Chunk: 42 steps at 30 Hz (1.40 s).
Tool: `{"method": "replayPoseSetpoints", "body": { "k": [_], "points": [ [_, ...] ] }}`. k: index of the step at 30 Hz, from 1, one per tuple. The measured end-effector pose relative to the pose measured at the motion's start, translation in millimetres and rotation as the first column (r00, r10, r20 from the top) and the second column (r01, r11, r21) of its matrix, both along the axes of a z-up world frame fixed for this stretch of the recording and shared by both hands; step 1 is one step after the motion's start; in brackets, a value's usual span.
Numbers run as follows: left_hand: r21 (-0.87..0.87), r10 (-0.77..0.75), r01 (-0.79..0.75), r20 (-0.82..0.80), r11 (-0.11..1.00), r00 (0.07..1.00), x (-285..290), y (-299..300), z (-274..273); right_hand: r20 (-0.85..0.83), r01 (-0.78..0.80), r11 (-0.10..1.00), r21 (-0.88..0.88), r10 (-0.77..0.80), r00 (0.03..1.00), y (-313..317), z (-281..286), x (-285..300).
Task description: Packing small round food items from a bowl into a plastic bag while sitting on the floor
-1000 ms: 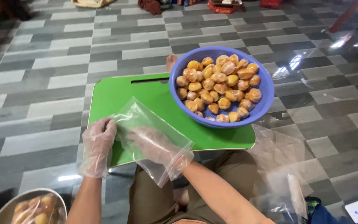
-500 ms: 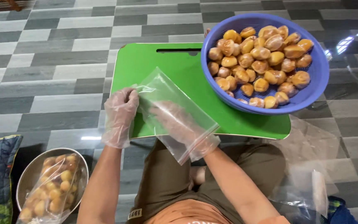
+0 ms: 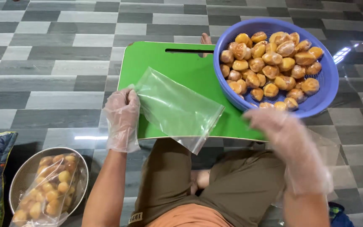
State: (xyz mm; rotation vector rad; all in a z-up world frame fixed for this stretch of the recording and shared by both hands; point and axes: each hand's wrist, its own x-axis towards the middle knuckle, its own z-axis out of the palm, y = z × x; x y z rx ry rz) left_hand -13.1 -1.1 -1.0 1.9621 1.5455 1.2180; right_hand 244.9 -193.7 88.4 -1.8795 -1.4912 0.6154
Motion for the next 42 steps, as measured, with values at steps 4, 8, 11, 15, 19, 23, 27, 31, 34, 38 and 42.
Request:
{"method": "replayPoseSetpoints", "body": {
  "k": [4, 8, 11, 15, 19, 23, 27, 31, 34, 38, 42],
  "points": [
    [0.117, 0.01, -0.004, -0.05, 0.993, 0.999, -1.5, 6.6, -15.5, 0.112, 0.27, 0.96, 0.076, -0.278, 0.954, 43.0, 21.1, 20.8],
    [0.273, 0.028, 0.0, -0.099, 0.962, 0.995, -6.3, 18.5, -36.2, 0.555, 0.128, 0.985, -0.119, -0.041, 0.831, 84.1, -21.1, 62.6],
    [0.178, 0.024, -0.013, -0.06, 0.984, 0.998, -6.1, 14.2, -28.8, 0.596, 0.006, 1.0, -0.004, -0.002, 0.803, 77.5, -30.0, 57.2],
    [0.261, 0.029, -0.014, -0.055, 0.965, 0.998, -5.6, 15.3, -30.8, 0.611, 0.276, 0.939, -0.205, -0.098, 0.786, 76.7, -16.8, 41.9],
    [0.313, 0.027, -0.015, -0.032, 0.95, 0.999, -7.2, 17.6, -32.1, 0.412, 0.031, 0.936, 0.35, -0.183, 0.893, 26.4, -2.1, -7.2],
    [0.458, 0.04, -0.047, 0.027, 0.888, 0.999, -4.2, 16.4, -32.3, 0.115, 0.141, 0.987, 0.075, -0.149, 0.982, -17.6, -31.7, -36.7],
    [-0.055, 0.085, -0.087, -0.051, 0.995, 0.995, -8.2, 19.4, -35.2, 0.114, -0.064, 0.994, 0.092, 0.053, 0.992, -16.8, -106.3, -21.1],
    [-0.049, 0.011, -0.017, -0.103, 0.999, 0.995, -9.7, 16.9, -28.6, 0.243, -0.141, 0.982, 0.125, 0.108, 0.964, 2.2, -110.4, -31.8],
    [-0.104, -0.033, 0.019, -0.134, 0.994, 0.99, -9.2, 13.9, -28.3, 0.369, -0.21, 0.951, 0.227, 0.115, 0.922, 8.7, -97.6, -44.6],
    [-0.177, -0.059, 0.044, -0.082, 0.983, 0.995, -5.9, 8.4, -18.0, 0.844, -0.637, 0.71, 0.3, 0.114, 0.524, 26.9, -66.5, -50.5],
    [-0.163, -0.079, 0.075, -0.016, 0.984, 0.997, -6.5, 4.8, -24.3, 0.893, -0.611, 0.792, 0.002, 0.274, 0.358, 52.5, -106.4, -50.7]
  ]
}}
